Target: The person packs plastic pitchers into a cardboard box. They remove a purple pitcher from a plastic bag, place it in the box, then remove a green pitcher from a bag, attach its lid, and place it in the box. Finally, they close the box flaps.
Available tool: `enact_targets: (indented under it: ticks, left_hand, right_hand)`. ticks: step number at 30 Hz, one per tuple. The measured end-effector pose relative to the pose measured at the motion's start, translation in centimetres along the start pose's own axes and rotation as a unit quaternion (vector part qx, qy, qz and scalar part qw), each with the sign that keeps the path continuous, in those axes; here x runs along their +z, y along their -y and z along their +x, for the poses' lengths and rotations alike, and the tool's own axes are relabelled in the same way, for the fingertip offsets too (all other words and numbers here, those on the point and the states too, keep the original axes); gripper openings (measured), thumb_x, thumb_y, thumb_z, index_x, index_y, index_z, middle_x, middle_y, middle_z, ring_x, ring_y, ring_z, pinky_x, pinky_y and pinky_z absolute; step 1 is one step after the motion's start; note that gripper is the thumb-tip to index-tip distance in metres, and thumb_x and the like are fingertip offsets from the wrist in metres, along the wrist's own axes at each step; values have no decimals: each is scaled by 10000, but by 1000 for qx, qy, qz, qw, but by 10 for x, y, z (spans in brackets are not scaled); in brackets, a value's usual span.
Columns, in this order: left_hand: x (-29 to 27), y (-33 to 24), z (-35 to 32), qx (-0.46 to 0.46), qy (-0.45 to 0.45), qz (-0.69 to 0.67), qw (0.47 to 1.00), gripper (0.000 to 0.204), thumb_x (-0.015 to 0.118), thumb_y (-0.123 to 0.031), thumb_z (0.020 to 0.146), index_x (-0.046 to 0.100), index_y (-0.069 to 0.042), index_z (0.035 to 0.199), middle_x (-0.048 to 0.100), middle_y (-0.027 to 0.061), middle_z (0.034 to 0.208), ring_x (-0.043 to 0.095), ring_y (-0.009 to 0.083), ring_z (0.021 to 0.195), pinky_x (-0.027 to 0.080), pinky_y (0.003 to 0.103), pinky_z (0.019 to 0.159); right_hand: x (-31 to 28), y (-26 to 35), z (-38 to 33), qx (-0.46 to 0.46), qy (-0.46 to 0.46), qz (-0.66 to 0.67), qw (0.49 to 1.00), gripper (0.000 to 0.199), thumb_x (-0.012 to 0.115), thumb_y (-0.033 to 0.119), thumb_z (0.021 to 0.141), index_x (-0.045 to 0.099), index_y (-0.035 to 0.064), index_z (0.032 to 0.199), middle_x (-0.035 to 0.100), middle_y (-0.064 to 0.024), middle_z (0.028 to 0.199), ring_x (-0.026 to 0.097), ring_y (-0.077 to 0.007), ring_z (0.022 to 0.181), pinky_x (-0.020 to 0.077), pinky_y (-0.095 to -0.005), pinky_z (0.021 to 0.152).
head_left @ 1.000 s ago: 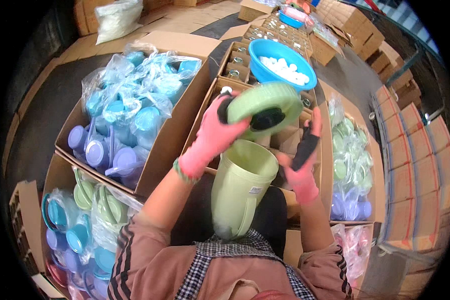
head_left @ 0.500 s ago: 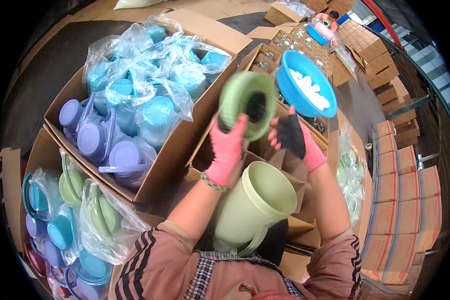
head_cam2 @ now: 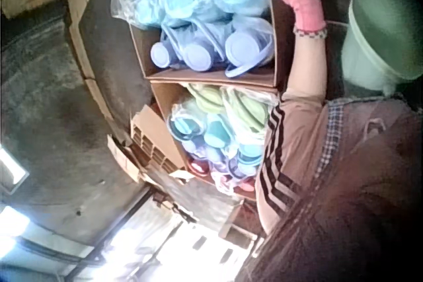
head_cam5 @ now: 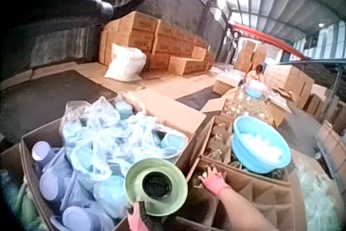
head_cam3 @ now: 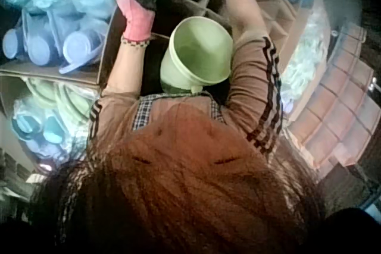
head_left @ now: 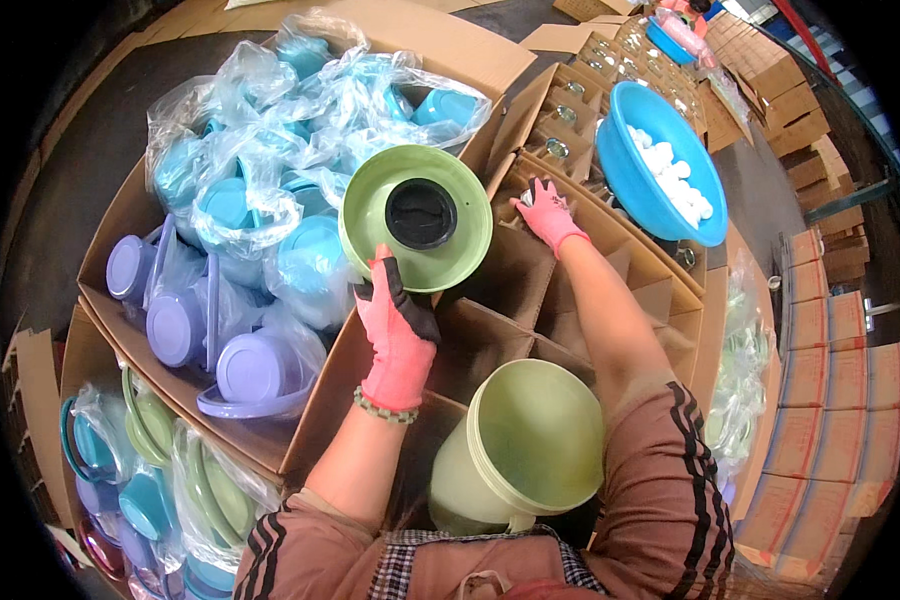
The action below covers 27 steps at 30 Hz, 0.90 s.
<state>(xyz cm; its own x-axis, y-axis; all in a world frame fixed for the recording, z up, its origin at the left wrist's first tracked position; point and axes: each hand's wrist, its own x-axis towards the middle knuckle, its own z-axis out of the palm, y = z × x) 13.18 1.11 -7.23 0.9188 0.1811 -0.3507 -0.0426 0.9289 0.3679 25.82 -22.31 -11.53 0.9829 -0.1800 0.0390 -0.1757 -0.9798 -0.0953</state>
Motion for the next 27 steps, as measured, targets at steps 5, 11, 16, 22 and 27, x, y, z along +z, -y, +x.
enact_targets:
  ticks: [5, 11, 16, 22, 27]
  left_hand:
    - [-4, 6, 4, 41, 4, 76, 996, 327, 537, -188, 834, 453, -60, 1123, 515, 41, 1031, 506, 146, 905, 431, 288, 770]
    - [2, 5, -4, 29, 27, 82, 996, 315, 532, -163, 826, 461, -49, 1111, 508, 43, 1036, 490, 142, 909, 412, 280, 790]
    - [-6, 2, -1, -16, 69, 21, 997, 315, 471, -198, 834, 445, -84, 1126, 489, 65, 1079, 498, 187, 964, 432, 345, 816]
    - [7, -14, -19, -143, 213, -146, 955, 425, 388, -345, 873, 355, -132, 1239, 411, 99, 1225, 448, 275, 1078, 401, 448, 885]
    - [-10, -2, -28, -80, 234, -7, 969, 450, 343, -375, 896, 348, -103, 1253, 395, 87, 1250, 433, 268, 1096, 382, 442, 903]
  right_hand:
    - [-4, 3, 9, -30, 98, -15, 995, 638, 696, 381, 630, 444, 4, 1078, 472, -225, 1111, 481, -342, 1014, 406, -382, 856]
    - [-7, -1, -5, -15, 112, -33, 993, 593, 713, 361, 604, 490, -5, 1014, 564, -202, 976, 528, -322, 954, 424, -374, 830]
    - [-84, 30, -33, 6, 71, -27, 997, 557, 684, 382, 618, 516, -3, 983, 564, -207, 987, 538, -328, 937, 432, -374, 823]
    - [-225, 14, -93, -46, -49, 55, 996, 581, 697, 422, 593, 556, -27, 934, 583, -216, 903, 562, -335, 873, 440, -364, 765]
    - [-299, -57, -190, 24, -183, 349, 919, 396, 682, 259, 677, 527, 7, 940, 580, -55, 753, 544, -107, 620, 427, -221, 507]
